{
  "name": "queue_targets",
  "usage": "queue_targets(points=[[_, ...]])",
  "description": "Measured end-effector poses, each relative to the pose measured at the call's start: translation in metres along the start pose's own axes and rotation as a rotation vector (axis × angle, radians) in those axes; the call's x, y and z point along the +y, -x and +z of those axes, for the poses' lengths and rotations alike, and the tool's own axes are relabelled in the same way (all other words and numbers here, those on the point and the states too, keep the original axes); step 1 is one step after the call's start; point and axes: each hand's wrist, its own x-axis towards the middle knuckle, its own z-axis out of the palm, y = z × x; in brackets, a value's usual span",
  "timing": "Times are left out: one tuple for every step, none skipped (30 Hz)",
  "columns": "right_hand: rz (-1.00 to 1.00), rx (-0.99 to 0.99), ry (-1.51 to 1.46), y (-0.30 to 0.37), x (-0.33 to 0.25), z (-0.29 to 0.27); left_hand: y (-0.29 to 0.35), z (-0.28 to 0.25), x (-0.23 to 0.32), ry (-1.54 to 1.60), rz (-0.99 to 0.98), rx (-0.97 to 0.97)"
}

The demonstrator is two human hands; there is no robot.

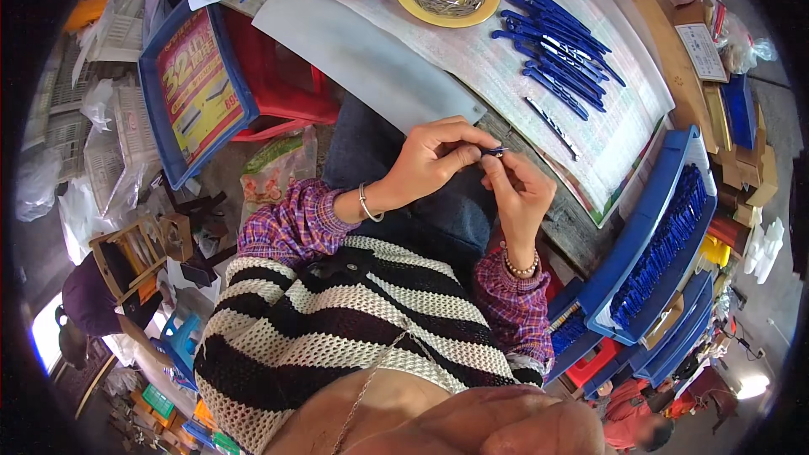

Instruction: The recorder is assembling blue ballpoint pens by inserting ink refills into the barrels and attaching the caps.

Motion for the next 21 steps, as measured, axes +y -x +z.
queue_targets(points=[[0.001,0.002,0.000,0.000,0.000,0.000,0.000,0.001,0.000,0.000,-0.001,-0.002],[0.094,0.020,-0.092,-0.001,0.000,0.000,-0.001,0.003,0.001,0.048,-0.040,0.018],[0.187,0.037,-0.185,-0.001,0.000,0.001,-0.001,0.004,0.003,0.096,-0.079,0.037],[0.188,0.039,-0.186,-0.002,-0.001,0.001,-0.001,0.003,0.004,0.095,-0.080,0.035],[0.192,0.109,-0.263,-0.004,-0.002,0.001,-0.002,0.003,0.007,0.109,-0.171,0.022],[0.196,0.180,-0.341,-0.005,-0.003,0.001,-0.002,0.002,0.008,0.122,-0.262,0.009],[0.197,0.183,-0.344,-0.004,-0.003,0.001,-0.002,0.004,0.007,0.119,-0.265,0.007],[0.162,0.141,-0.246,-0.004,-0.003,0.001,-0.002,0.005,0.007,0.158,-0.261,0.010],[0.128,0.099,-0.148,-0.003,-0.003,0.000,-0.002,0.007,0.007,0.195,-0.257,0.012],[0.126,0.165,-0.152,-0.004,-0.002,-0.002,-0.001,0.006,0.007,0.201,-0.255,0.011],[0.125,0.230,-0.155,-0.005,0.001,-0.006,0.000,0.004,0.006,0.217,-0.270,-0.002],[0.075,0.207,-0.192,-0.006,0.002,-0.006,0.001,0.003,0.006,0.233,-0.284,-0.014],[0.078,0.210,-0.196,-0.004,0.004,-0.006,0.000,0.005,0.007,0.230,-0.288,-0.017],[0.051,0.121,-0.136,-0.002,0.008,-0.005,0.000,0.007,0.008,0.221,-0.280,-0.019],[0.023,0.031,-0.077,0.000,0.009,-0.004,-0.001,0.008,0.009,0.214,-0.271,-0.021],[0.117,0.060,-0.157,0.000,0.004,-0.005,-0.001,0.008,0.009,0.214,-0.272,-0.020],[0.118,0.058,-0.157,-0.001,0.003,-0.007,-0.001,0.007,0.009,0.214,-0.281,-0.025],[0.135,0.139,-0.228,-0.004,0.004,-0.010,-0.001,0.006,0.010,0.216,-0.290,-0.029],[0.153,0.222,-0.299,-0.005,0.004,-0.013,-0.001,0.006,0.010,0.217,-0.291,-0.029],[0.159,0.207,-0.301,-0.004,0.003,-0.016,-0.001,0.006,0.011,0.215,-0.294,-0.031],[0.161,0.208,-0.300,-0.003,0.004,-0.018,-0.001,0.006,0.012,0.214,-0.296,-0.033]])
